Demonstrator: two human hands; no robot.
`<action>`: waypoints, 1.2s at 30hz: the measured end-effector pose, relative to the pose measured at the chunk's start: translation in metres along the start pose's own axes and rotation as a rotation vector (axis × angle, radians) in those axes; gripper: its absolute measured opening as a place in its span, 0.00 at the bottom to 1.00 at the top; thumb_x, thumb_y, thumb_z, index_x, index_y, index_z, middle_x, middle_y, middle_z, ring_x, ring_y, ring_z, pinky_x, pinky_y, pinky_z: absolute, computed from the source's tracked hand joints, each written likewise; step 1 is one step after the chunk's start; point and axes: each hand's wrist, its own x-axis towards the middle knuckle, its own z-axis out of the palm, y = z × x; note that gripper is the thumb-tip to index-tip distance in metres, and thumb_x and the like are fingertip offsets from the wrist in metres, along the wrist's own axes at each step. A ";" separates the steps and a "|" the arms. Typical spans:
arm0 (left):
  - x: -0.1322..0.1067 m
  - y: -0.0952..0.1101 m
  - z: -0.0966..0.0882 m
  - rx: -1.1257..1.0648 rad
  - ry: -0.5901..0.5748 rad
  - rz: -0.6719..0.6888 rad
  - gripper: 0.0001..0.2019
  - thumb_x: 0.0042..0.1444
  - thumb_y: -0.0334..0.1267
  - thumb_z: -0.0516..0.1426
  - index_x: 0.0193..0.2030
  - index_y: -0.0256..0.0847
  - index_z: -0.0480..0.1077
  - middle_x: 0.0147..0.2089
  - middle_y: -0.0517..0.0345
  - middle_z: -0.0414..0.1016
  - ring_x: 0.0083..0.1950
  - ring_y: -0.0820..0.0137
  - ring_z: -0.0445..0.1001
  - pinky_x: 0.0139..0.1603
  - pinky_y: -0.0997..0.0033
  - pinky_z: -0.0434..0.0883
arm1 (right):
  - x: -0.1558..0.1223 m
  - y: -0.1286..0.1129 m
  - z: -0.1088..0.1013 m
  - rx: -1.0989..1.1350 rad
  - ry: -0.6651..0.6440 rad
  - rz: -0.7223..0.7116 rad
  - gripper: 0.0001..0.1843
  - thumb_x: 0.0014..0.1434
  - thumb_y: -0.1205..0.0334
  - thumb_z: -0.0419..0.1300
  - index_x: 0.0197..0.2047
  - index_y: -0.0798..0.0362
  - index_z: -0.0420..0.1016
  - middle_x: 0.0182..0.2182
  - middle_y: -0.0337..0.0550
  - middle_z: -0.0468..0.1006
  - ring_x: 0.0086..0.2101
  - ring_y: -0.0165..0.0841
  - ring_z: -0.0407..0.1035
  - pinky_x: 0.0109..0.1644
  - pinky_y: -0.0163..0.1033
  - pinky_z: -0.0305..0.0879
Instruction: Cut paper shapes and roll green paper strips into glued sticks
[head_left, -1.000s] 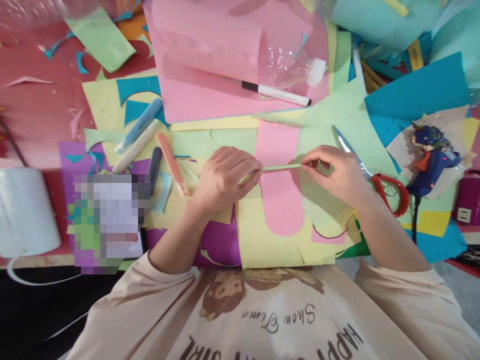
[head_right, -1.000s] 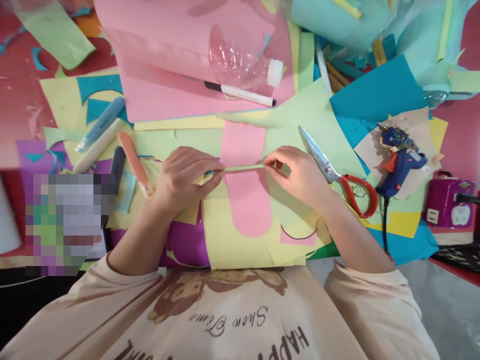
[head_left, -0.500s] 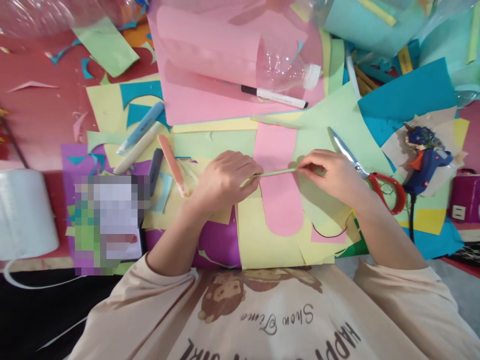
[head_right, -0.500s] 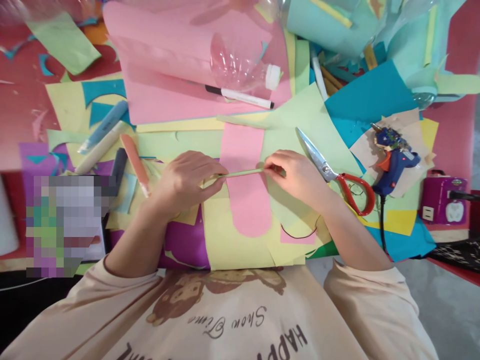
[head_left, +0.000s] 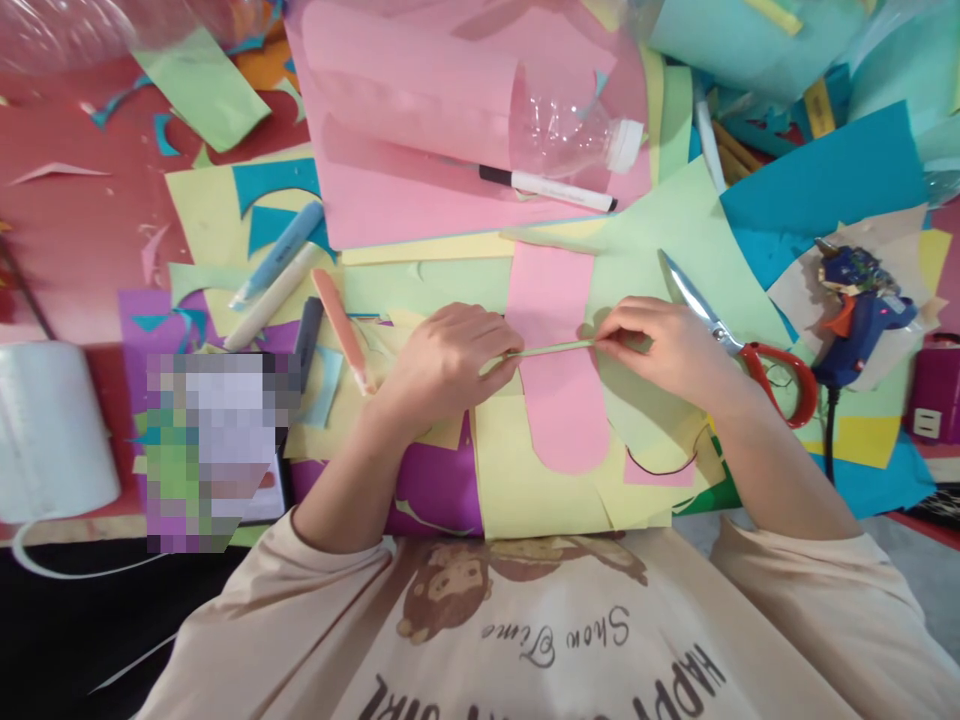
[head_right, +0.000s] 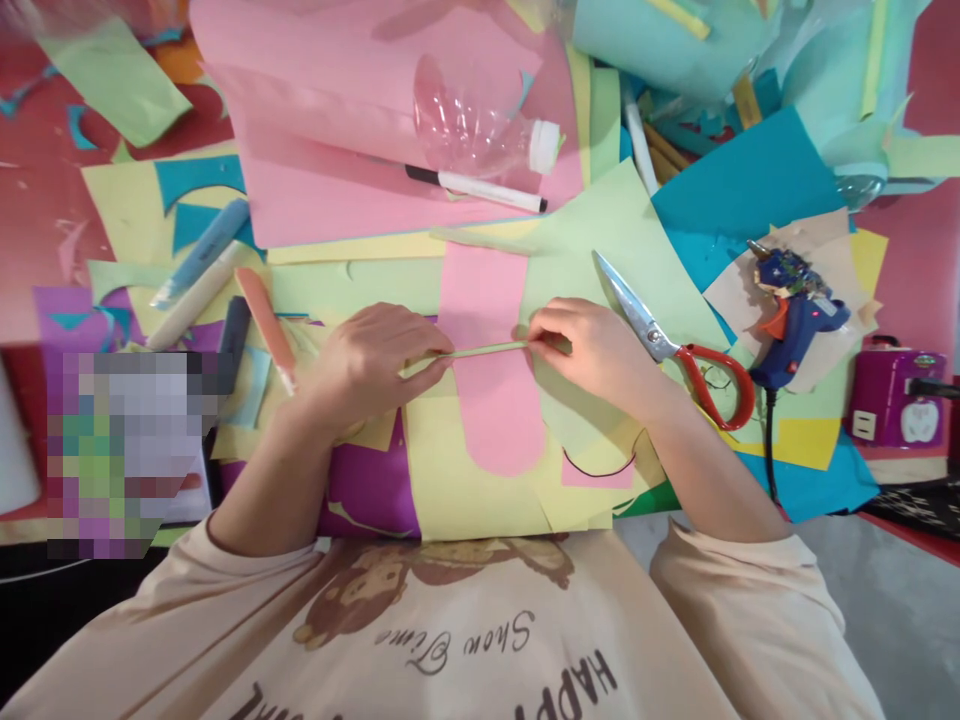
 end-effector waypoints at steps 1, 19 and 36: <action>0.000 0.000 0.000 0.000 -0.002 0.001 0.05 0.57 0.32 0.52 0.31 0.42 0.68 0.29 0.60 0.76 0.32 0.70 0.73 0.36 0.69 0.66 | 0.000 0.000 0.000 -0.004 0.002 -0.007 0.05 0.59 0.66 0.58 0.31 0.51 0.72 0.30 0.41 0.75 0.31 0.31 0.69 0.36 0.39 0.65; 0.001 -0.002 -0.002 -0.029 -0.033 0.041 0.08 0.59 0.31 0.51 0.29 0.41 0.67 0.29 0.59 0.74 0.31 0.70 0.70 0.34 0.68 0.65 | 0.002 -0.001 0.004 -0.029 0.009 0.001 0.06 0.57 0.68 0.58 0.28 0.52 0.70 0.27 0.41 0.74 0.32 0.33 0.68 0.36 0.38 0.64; 0.000 -0.003 0.002 0.025 -0.013 0.050 0.08 0.59 0.32 0.51 0.29 0.41 0.67 0.29 0.60 0.73 0.30 0.70 0.70 0.34 0.69 0.64 | 0.001 -0.002 0.006 -0.015 0.026 0.042 0.06 0.55 0.71 0.58 0.28 0.53 0.69 0.27 0.41 0.72 0.31 0.32 0.67 0.35 0.38 0.62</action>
